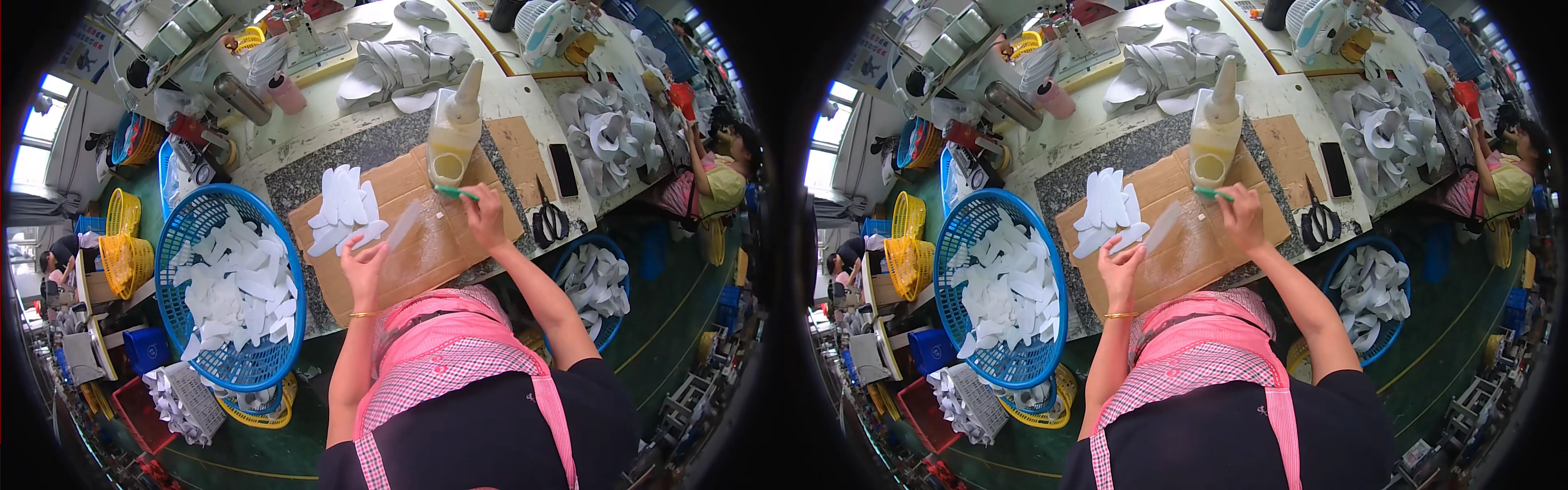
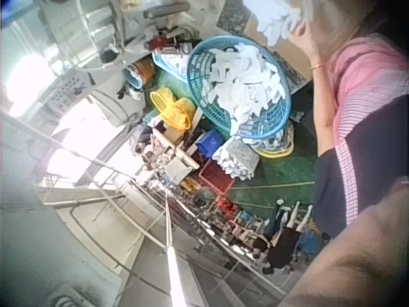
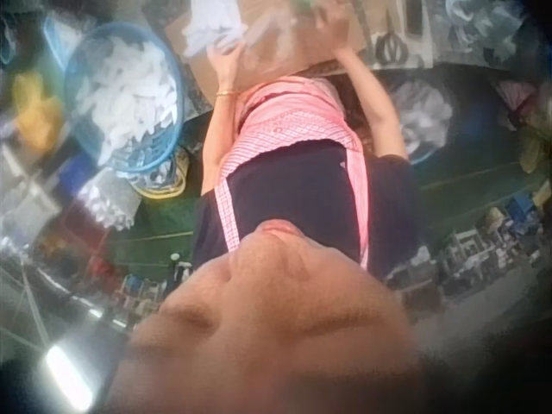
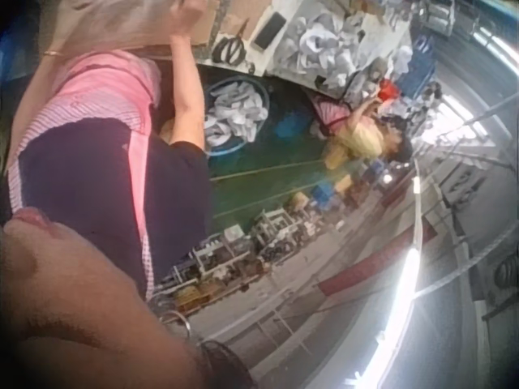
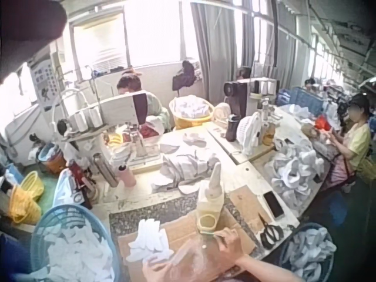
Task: The person takes white shoe components from a basket, spreads glue onto them using a handheld applicator dipped into a glue container, and places them onto a cardboard piece.
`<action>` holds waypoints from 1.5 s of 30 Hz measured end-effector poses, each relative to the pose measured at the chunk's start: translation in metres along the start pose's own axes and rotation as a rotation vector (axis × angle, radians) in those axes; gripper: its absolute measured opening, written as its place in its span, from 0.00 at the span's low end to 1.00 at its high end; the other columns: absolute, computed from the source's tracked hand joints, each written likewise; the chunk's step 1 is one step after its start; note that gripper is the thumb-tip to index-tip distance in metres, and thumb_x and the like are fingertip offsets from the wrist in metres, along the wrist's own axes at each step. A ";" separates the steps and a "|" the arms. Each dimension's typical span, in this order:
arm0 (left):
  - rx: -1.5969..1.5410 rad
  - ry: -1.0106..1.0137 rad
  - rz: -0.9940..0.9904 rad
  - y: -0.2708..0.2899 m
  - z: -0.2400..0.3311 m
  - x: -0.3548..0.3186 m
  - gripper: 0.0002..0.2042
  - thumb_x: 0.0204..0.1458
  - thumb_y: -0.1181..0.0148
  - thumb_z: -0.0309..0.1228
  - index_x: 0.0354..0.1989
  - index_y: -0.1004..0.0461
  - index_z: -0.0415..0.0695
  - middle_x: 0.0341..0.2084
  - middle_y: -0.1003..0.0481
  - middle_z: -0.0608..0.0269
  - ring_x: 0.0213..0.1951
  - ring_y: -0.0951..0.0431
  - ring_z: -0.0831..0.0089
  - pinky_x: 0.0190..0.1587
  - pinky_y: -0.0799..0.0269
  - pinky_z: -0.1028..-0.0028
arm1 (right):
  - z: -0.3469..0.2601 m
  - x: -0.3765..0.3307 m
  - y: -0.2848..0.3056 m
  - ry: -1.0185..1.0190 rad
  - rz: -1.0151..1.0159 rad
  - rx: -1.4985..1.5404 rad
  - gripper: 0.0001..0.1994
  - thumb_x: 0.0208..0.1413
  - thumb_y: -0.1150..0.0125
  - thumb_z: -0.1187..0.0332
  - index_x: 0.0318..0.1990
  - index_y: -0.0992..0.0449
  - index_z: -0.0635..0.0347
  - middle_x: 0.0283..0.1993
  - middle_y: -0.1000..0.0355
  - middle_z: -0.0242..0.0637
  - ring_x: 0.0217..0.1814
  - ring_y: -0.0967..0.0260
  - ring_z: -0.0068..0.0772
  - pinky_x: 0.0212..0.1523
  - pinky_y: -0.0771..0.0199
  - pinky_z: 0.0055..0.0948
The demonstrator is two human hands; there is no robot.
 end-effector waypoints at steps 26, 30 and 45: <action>0.933 -1.114 0.056 -0.002 -0.028 -0.022 0.16 0.42 0.31 0.27 0.37 0.31 0.50 0.30 0.28 0.69 0.36 0.27 0.68 0.37 0.35 0.65 | -0.038 -0.064 -0.031 0.343 -0.570 0.129 0.08 0.51 0.39 0.72 0.40 0.20 0.52 0.33 0.27 0.32 0.39 0.28 0.34 0.43 0.38 0.34; 0.941 -1.118 0.048 0.001 -0.030 -0.021 0.17 0.43 0.30 0.27 0.40 0.30 0.51 0.29 0.27 0.70 0.34 0.26 0.68 0.37 0.35 0.65 | -0.013 -0.014 -0.027 0.093 -0.236 -0.092 0.04 0.54 0.38 0.71 0.37 0.21 0.54 0.34 0.26 0.35 0.39 0.28 0.38 0.42 0.39 0.36; 0.621 -0.637 0.738 0.158 0.097 0.045 0.17 0.48 0.29 0.22 0.40 0.35 0.42 0.33 0.24 0.59 0.32 0.26 0.66 0.36 0.29 0.69 | 0.019 0.038 -0.004 -0.024 -0.076 -0.155 0.05 0.63 0.41 0.68 0.41 0.20 0.56 0.32 0.29 0.32 0.31 0.32 0.36 0.39 0.40 0.35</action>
Point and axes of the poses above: each hand's wrist, its own x-axis towards the middle knuckle, its own y-axis out of the back of the hand, z = x × y, the point moved 3 cm from there along x, towards the middle knuckle
